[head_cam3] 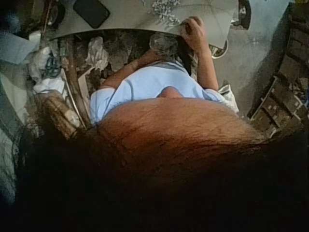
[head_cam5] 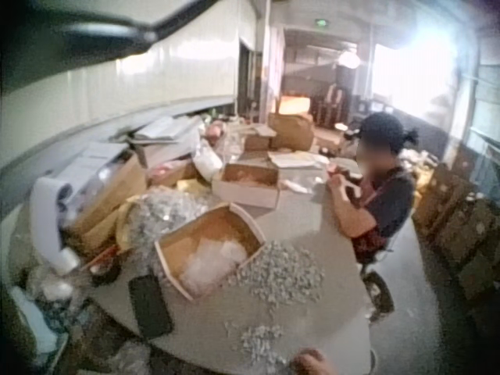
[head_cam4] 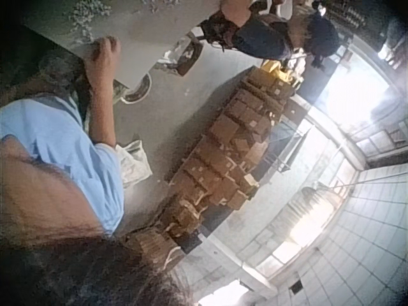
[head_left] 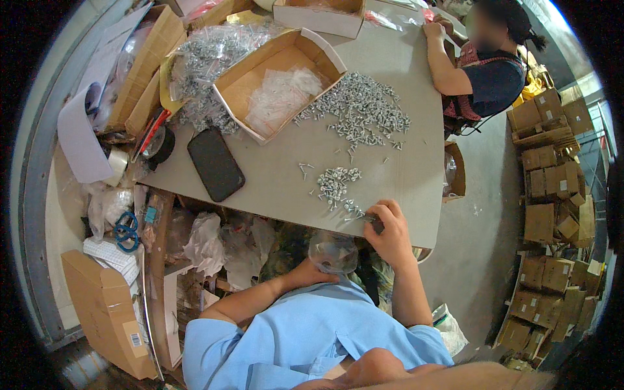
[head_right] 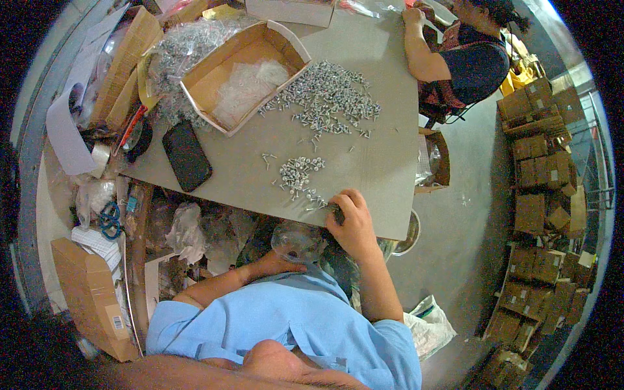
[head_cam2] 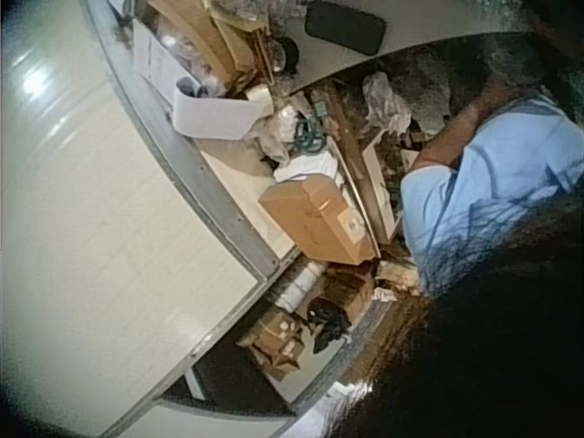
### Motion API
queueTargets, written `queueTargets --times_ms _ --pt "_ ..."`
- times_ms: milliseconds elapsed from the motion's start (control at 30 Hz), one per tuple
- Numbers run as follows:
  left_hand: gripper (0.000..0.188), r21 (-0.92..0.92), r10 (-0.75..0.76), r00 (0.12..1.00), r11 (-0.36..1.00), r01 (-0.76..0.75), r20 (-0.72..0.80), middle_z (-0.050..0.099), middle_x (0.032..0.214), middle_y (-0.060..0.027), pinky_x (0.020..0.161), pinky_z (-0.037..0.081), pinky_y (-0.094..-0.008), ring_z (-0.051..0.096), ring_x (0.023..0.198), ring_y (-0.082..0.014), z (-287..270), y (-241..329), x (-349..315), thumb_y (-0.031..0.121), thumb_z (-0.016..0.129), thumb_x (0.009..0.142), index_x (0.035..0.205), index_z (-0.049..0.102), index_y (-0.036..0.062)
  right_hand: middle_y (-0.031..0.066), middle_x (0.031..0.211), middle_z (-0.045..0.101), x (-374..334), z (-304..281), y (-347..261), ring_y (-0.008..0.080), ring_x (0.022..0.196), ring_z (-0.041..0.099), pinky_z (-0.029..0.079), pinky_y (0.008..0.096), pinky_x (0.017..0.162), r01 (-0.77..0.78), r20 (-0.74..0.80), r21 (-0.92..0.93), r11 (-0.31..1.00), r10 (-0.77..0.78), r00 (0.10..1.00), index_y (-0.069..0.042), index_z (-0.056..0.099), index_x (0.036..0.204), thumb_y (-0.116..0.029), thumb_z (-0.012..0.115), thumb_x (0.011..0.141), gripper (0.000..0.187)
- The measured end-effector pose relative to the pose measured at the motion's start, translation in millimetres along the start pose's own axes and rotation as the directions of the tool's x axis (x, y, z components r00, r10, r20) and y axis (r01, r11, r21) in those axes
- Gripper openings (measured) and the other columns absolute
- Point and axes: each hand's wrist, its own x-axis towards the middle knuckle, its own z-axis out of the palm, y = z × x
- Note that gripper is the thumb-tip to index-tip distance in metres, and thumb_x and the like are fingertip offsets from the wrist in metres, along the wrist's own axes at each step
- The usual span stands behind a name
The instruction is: The person sorts small metal components by hand into a plastic bag, taking them from a pile on the table and a cardboard box.
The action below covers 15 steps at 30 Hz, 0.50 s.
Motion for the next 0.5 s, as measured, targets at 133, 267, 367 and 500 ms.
queueTargets --times_ms 133,267,367,500 --pt "0.059 -0.011 0.006 0.999 1.000 -0.007 -0.035 0.058 0.117 -0.0130 0.096 0.040 -0.0359 0.052 0.111 -0.0257 2 -3 -1 0.044 0.077 0.071 0.114 0.059 0.0075 0.0141 0.097 0.056 -1 1 1 0.0291 0.082 0.059 0.049 0.0342 0.071 0.034 -0.049 -0.007 0.999 -0.034 0.998 -0.001 0.060 0.091 -0.001 0.063 0.069 0.022" --pt "0.058 -0.047 0.029 0.999 0.998 -0.031 -0.044 0.059 0.116 -0.0133 0.096 0.040 -0.0359 0.053 0.110 -0.0259 3 2 -1 0.045 0.077 0.071 0.111 0.060 0.0071 0.0138 0.094 0.058 -5 1 1 0.0293 0.081 0.060 0.050 0.0347 0.069 0.009 -0.068 -0.031 0.999 -0.011 0.998 -0.002 0.062 0.088 0.000 0.064 0.070 0.019" --pt "0.057 -0.036 0.050 0.998 0.998 -0.051 -0.047 0.059 0.115 -0.0129 0.095 0.041 -0.0358 0.053 0.108 -0.0260 2 8 -1 0.045 0.077 0.071 0.110 0.060 0.0069 0.0137 0.094 0.059 -14 0 -4 0.0296 0.080 0.060 0.051 0.0351 0.067 0.012 -0.029 -0.030 0.999 -0.013 0.999 -0.002 0.063 0.087 -0.001 0.065 0.071 0.017" --pt "0.060 -0.064 0.014 1.000 0.998 -0.015 -0.010 0.060 0.114 -0.0132 0.095 0.041 -0.0367 0.054 0.109 -0.0270 3 0 4 0.045 0.077 0.071 0.112 0.058 0.0061 0.0119 0.094 0.059 -22 0 -27 0.0275 0.080 0.061 0.052 0.0338 0.067 0.031 0.191 0.163 0.986 -0.062 0.980 -0.003 0.064 0.085 0.000 0.067 0.070 0.016"
